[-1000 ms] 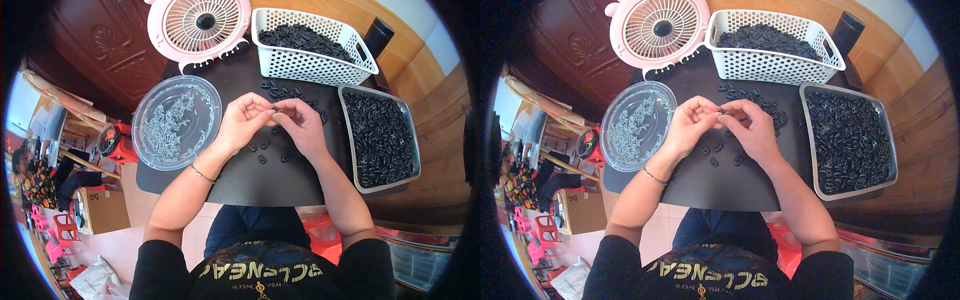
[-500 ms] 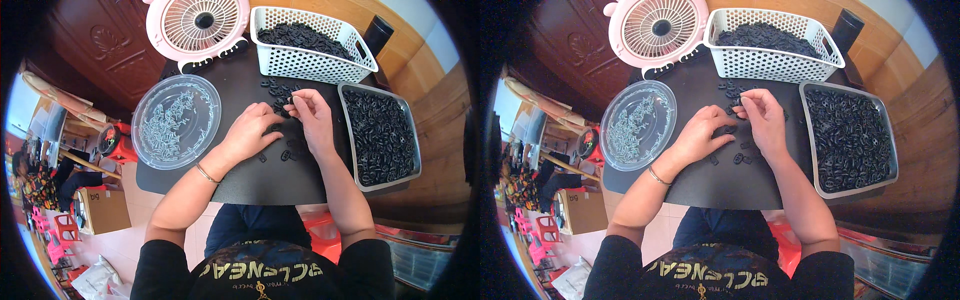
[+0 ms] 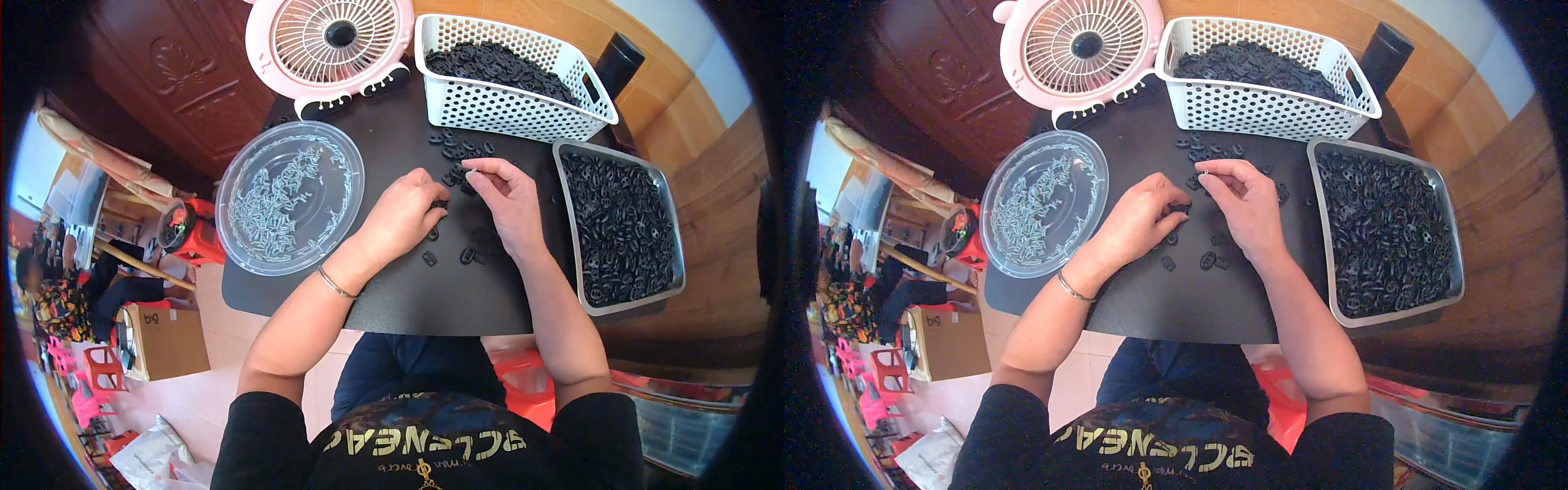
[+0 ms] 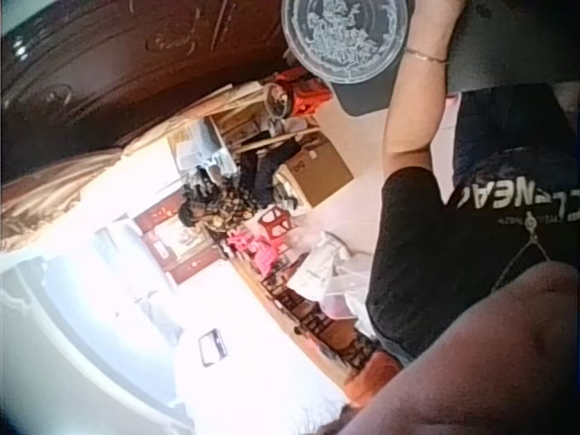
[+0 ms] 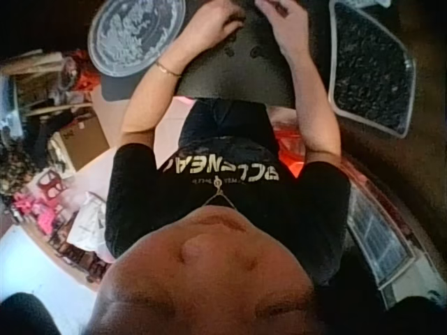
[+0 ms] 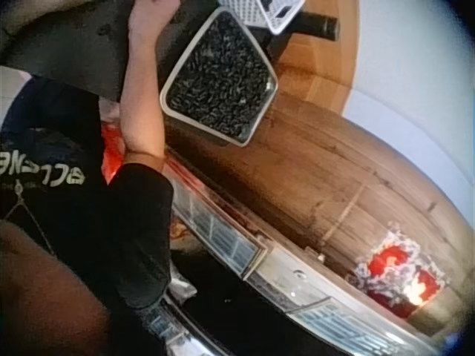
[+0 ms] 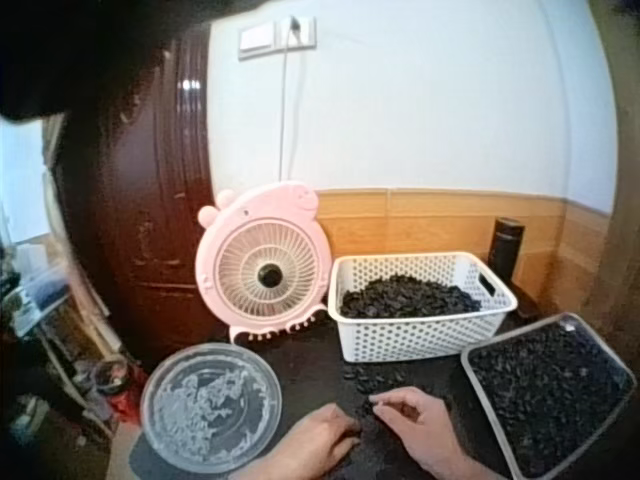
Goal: The person sits at a table and repeatedly picks up small black plastic clips and silver screws. They insert the screws into the clips by hand and place the assembled units into a clear plastic container.
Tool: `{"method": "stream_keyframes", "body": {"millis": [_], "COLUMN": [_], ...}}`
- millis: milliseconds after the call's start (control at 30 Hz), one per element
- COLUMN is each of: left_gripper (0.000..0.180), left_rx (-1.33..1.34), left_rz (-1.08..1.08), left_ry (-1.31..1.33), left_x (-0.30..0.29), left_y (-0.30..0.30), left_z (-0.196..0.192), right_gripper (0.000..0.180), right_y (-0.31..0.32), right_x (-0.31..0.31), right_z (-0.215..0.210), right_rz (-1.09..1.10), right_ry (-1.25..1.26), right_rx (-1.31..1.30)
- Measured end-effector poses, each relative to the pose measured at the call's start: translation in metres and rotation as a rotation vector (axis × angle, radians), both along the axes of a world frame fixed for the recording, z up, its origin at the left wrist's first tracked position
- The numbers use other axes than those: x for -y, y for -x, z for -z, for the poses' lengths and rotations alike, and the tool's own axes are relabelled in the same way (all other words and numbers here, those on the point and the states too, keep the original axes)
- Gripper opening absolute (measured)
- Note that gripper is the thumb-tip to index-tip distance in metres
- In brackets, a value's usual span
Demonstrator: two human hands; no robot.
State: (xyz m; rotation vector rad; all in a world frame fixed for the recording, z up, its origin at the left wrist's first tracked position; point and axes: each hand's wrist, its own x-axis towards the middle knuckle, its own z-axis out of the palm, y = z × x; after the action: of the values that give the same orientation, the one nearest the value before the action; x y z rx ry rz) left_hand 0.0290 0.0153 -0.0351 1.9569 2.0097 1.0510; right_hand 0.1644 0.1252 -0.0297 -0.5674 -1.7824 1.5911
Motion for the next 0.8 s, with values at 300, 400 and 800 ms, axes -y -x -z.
{"method": "stream_keyframes", "body": {"millis": [300,400,800], "left_gripper": [0.018,0.015,0.014], "left_rx": [0.125,0.592,1.467], "left_rz": [-0.045,-0.075,0.117], "left_ry": [0.058,0.152,0.090], "left_x": [0.000,0.000,0.000], "left_y": [0.004,0.008,0.016], "left_z": [-0.010,-0.007,-0.010], "right_gripper": [0.016,0.017,0.015], "right_y": [-0.001,0.000,0.001], "right_x": [0.002,0.000,0.004], "right_z": [-0.005,-0.001,-0.002], "right_rz": [-0.038,-0.014,-0.059], "right_ry": [0.121,0.107,0.058], "right_rx": [0.003,0.001,-0.022]}}
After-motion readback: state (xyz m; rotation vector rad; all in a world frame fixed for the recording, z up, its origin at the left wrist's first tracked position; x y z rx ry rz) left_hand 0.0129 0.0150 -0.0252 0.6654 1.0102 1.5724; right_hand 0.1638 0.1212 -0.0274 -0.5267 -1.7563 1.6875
